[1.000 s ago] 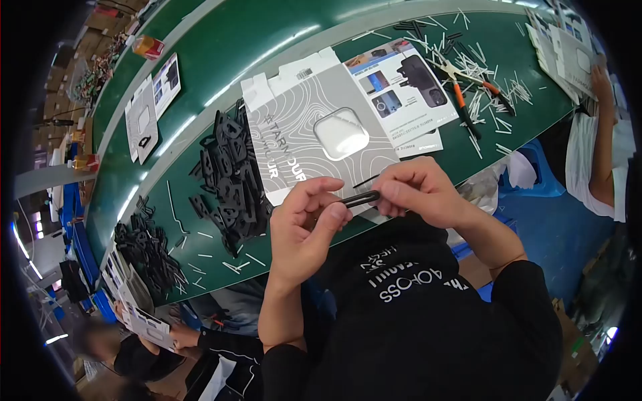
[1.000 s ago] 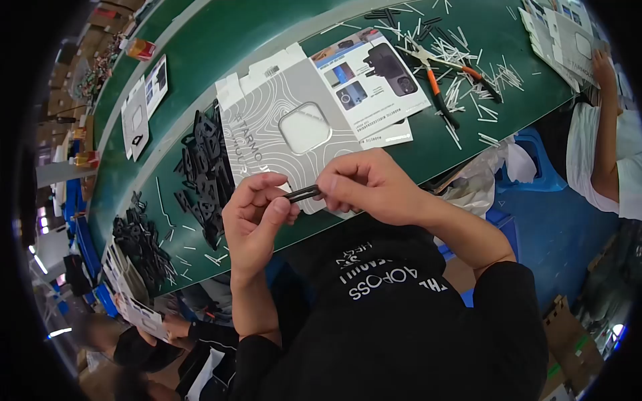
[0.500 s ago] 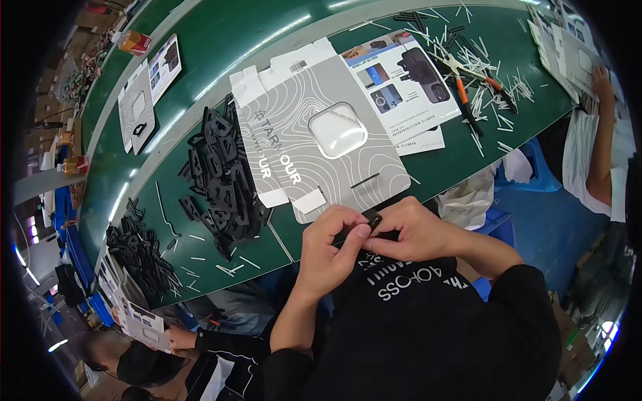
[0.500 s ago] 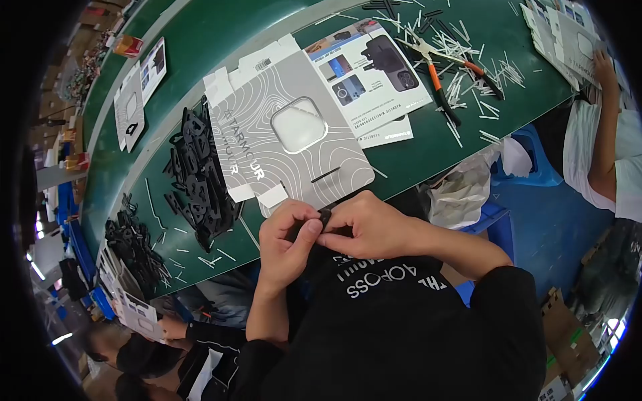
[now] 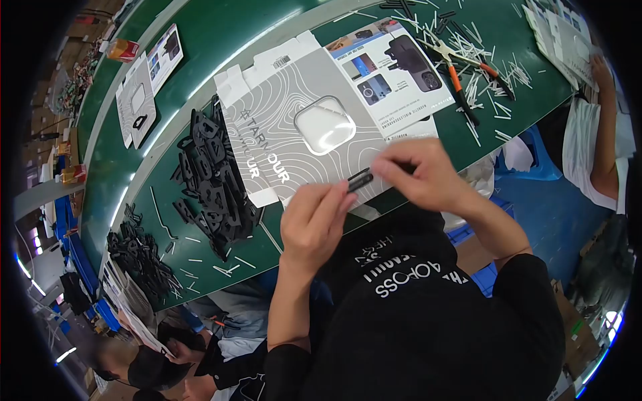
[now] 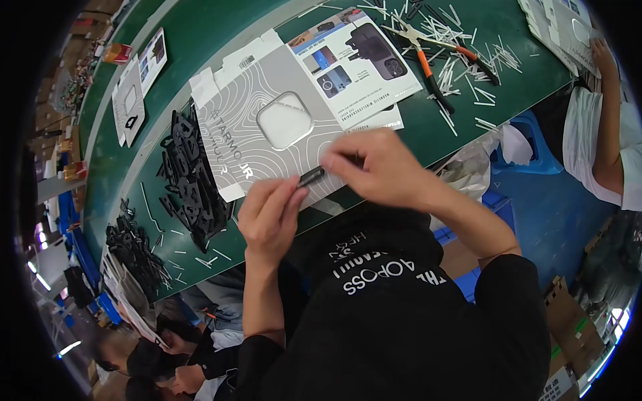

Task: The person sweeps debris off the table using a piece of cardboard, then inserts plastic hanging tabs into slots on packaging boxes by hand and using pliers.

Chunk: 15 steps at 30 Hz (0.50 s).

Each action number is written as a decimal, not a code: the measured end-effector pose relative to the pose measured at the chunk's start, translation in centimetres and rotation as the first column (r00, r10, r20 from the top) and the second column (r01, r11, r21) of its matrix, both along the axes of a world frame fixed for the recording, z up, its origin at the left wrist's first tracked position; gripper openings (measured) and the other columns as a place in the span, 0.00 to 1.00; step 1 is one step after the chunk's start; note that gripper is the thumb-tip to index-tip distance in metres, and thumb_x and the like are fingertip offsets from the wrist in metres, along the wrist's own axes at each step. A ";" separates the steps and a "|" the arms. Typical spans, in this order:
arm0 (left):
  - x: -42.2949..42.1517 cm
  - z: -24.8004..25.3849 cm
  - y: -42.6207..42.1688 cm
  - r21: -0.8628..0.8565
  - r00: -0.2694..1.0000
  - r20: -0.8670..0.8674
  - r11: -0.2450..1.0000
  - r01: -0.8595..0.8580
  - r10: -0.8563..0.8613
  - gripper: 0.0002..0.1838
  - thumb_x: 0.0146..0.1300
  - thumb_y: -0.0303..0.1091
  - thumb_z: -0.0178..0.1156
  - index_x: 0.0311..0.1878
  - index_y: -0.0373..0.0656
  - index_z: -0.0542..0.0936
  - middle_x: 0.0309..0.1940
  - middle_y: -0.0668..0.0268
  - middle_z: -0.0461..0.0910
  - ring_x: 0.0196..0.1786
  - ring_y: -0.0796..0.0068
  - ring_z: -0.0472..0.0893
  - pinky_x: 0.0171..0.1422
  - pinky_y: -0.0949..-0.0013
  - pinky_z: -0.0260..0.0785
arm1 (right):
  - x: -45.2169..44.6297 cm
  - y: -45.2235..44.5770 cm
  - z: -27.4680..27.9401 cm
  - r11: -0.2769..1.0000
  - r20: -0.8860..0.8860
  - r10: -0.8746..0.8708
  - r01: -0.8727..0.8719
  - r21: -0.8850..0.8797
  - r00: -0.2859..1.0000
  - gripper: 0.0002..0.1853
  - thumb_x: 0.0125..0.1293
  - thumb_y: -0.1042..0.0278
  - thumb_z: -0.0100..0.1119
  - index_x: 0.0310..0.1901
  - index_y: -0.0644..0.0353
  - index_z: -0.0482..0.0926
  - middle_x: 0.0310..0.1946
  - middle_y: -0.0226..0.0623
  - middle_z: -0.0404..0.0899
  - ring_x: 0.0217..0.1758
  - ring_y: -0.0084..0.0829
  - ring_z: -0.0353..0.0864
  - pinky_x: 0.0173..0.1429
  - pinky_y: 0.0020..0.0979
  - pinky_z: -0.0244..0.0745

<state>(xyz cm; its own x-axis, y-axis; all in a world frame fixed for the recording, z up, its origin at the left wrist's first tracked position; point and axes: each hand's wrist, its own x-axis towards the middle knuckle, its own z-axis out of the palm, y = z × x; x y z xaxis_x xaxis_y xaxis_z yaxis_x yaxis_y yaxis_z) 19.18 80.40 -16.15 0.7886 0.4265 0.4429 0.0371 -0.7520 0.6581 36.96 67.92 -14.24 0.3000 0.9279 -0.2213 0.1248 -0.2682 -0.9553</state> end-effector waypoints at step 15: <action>1.1 -1.8 1.0 -0.096 0.999 -0.004 0.995 0.041 -0.042 0.10 0.50 0.24 0.73 0.37 0.39 0.86 0.31 0.69 0.80 0.30 0.72 0.74 0.36 0.71 0.68 | 1.6 0.7 -4.0 0.855 0.535 -0.047 -0.243 0.458 0.844 0.07 0.55 0.76 0.72 0.36 0.59 0.87 0.31 0.29 0.83 0.37 0.32 0.78 0.45 0.29 0.78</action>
